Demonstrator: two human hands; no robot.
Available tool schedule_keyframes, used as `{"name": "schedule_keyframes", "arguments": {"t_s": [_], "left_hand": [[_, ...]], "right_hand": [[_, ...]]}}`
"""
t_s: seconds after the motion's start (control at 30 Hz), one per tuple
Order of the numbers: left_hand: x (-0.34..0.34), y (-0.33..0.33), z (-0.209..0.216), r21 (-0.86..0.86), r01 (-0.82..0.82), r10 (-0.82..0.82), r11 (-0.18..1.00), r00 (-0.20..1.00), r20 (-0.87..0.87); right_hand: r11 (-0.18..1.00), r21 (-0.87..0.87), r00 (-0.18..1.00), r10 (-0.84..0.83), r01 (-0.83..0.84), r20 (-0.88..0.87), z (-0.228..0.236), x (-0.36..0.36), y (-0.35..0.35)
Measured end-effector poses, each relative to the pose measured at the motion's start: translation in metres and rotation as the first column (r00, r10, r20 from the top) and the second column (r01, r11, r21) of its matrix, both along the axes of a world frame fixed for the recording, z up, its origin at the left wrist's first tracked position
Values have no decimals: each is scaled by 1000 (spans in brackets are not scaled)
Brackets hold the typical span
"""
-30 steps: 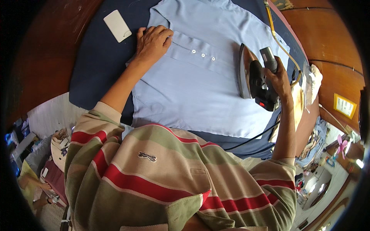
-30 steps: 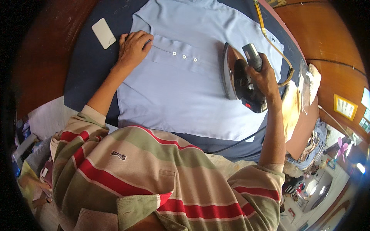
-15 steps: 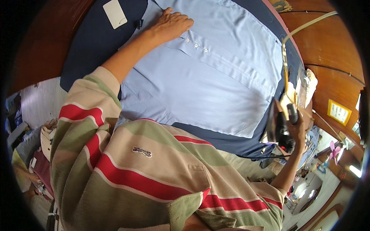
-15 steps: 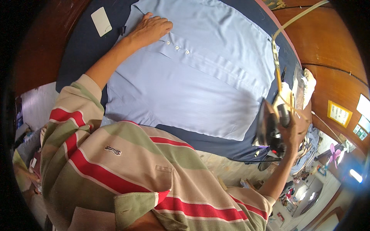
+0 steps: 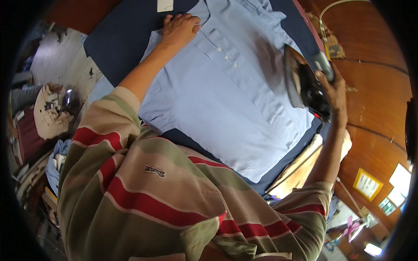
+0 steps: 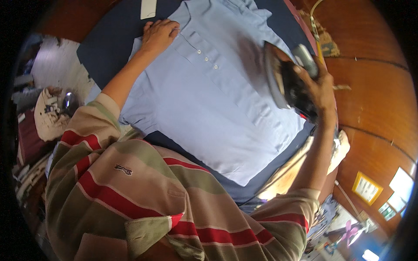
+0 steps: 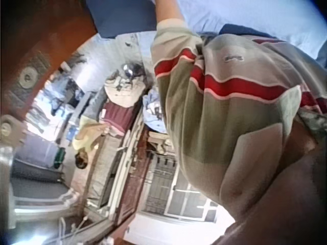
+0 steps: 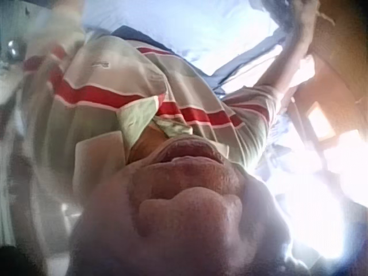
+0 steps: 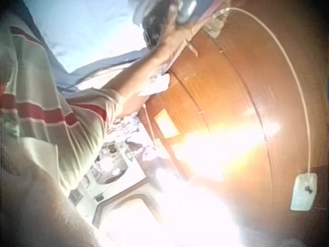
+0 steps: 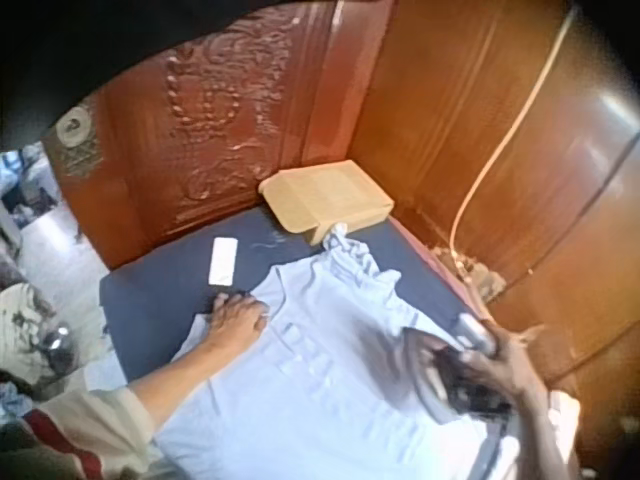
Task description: The person irons a blue shirt on a padded table using a steam iron, adjusts the collar and front panels, and uses snips to trim loose threads.
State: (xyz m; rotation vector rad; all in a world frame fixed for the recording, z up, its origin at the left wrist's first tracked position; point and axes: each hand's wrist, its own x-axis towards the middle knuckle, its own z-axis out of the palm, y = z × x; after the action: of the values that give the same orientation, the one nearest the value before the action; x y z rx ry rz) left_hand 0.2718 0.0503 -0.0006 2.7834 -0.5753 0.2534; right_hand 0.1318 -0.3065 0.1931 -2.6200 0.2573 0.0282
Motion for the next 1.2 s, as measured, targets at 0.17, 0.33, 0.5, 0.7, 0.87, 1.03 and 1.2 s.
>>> {"name": "schedule_keyframes", "arguments": {"t_s": [0.17,0.33,0.5,0.7,0.87,1.03,1.2], "left_hand": [[1,-6,-2,-10,9,-9,1000,998,-62],[2,3,-11,-135,-54,61,989,997,47],[-26,15,-2,-363,-161,203,918,976,79],[-42,32,-9,-380,-207,242,902,969,48],[-32,26,-3,-382,-157,193,911,980,56],[-16,-1,-3,-239,-123,138,963,989,46],[-12,-29,-1,-24,-169,169,985,986,6]], "right_hand": [[950,60,951,308,-306,-20,-33,75,77],[830,-64,829,544,-554,-127,-45,121,122],[705,-181,728,670,-686,-147,-65,150,134],[657,-123,666,715,-744,-211,-75,160,134],[599,-130,612,761,-790,-214,-79,156,120],[619,-97,622,748,-780,-231,-78,155,120],[585,-111,593,769,-803,-238,-73,144,107]]}}
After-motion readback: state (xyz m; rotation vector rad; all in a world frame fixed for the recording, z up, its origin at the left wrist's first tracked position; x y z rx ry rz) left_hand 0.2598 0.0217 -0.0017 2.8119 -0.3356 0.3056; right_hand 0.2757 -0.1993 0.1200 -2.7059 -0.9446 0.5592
